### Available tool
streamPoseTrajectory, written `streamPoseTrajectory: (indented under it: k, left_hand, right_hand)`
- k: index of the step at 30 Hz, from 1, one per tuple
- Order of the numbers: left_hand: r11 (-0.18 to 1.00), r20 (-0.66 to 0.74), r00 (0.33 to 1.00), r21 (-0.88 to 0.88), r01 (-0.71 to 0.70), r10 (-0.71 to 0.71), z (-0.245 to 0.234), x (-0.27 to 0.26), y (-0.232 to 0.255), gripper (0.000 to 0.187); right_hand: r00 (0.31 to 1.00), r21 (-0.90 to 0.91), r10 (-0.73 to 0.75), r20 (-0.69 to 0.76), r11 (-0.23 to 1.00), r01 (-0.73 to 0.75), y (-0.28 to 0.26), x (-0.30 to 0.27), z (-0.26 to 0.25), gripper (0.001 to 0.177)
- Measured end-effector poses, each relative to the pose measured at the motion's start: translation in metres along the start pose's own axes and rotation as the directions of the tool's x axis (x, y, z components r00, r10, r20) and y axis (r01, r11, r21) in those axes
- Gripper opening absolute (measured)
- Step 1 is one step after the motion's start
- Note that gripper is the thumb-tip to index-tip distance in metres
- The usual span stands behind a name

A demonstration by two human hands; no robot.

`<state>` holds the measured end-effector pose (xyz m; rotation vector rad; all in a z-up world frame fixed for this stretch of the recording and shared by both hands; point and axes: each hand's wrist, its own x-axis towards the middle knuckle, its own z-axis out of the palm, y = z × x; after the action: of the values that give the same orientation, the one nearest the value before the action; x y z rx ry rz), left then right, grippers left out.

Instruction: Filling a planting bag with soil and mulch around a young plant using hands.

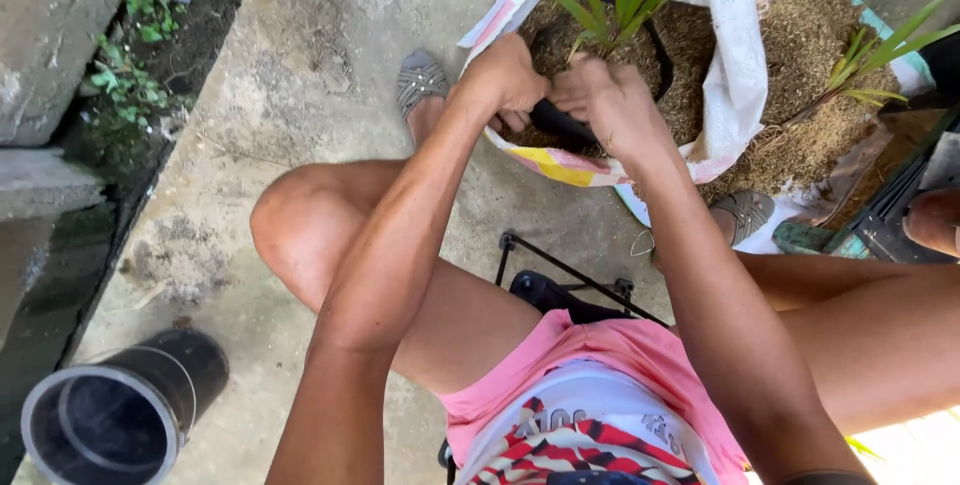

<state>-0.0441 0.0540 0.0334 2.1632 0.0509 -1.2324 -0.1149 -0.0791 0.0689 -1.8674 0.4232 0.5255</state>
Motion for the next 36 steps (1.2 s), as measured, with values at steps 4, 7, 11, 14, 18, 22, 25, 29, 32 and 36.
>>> streamPoseTrajectory:
  k: [4, 7, 11, 14, 18, 22, 25, 29, 32, 36]
  left_hand:
    - [0.994, 0.004, 1.000, -0.105, 0.012, -0.012, 0.001, -0.011, 0.006, 0.016]
    - [0.994, 0.035, 0.998, -0.097, -0.055, 0.058, 0.008, 0.002, -0.007, 0.021]
    - [0.997, 0.264, 0.964, -0.075, 0.003, 0.017, -0.011, -0.033, 0.010, 0.047]
    - [0.980, 0.261, 0.963, -0.196, -0.010, 0.062, 0.007, 0.002, -0.007, 0.048]
    - [0.979, 0.168, 0.982, -0.194, -0.056, 0.089, 0.014, 0.002, -0.013, 0.025]
    - [0.966, 0.265, 0.963, -0.258, 0.021, 0.050, 0.024, 0.003, -0.016, 0.036]
    - [0.946, 0.304, 0.950, -0.321, 0.039, 0.064, 0.034, 0.013, -0.021, 0.045]
    - [0.950, 0.077, 0.982, -0.276, -0.147, 0.174, 0.039, 0.014, -0.025, 0.035]
    - [0.886, -0.263, 0.846, 0.151, -0.438, 0.464, 0.050, 0.007, -0.037, 0.026]
    - [0.611, -0.247, 0.578, 0.515, -0.601, 0.777, 0.068, -0.011, -0.028, 0.019]
  right_hand:
    - [0.986, -0.177, 0.149, 0.073, 0.975, -0.135, -0.022, -0.013, 0.001, 0.070]
    - [0.993, -0.187, 0.114, 0.013, 0.976, -0.110, -0.008, -0.014, -0.002, 0.066]
    - [0.996, -0.096, -0.072, 0.049, 0.992, 0.076, -0.007, -0.022, -0.012, 0.065]
    - [0.993, -0.207, -0.047, 0.112, 0.976, 0.070, -0.003, -0.021, -0.013, 0.069]
    - [0.984, -0.230, -0.037, 0.172, 0.970, 0.076, -0.006, -0.026, -0.028, 0.072]
    - [0.970, -0.350, -0.140, 0.199, 0.914, 0.204, 0.009, -0.019, -0.038, 0.076]
    - [0.967, -0.415, -0.083, 0.241, 0.892, 0.180, 0.021, -0.014, -0.042, 0.080]
    - [0.939, -0.431, -0.266, 0.219, 0.837, 0.337, 0.020, -0.015, -0.056, 0.054]
    - [0.863, -0.506, -0.412, 0.292, 0.699, 0.505, 0.016, -0.029, -0.072, 0.026]
    - [0.807, -0.704, -0.482, 0.341, 0.438, 0.559, 0.077, -0.012, -0.073, 0.023]
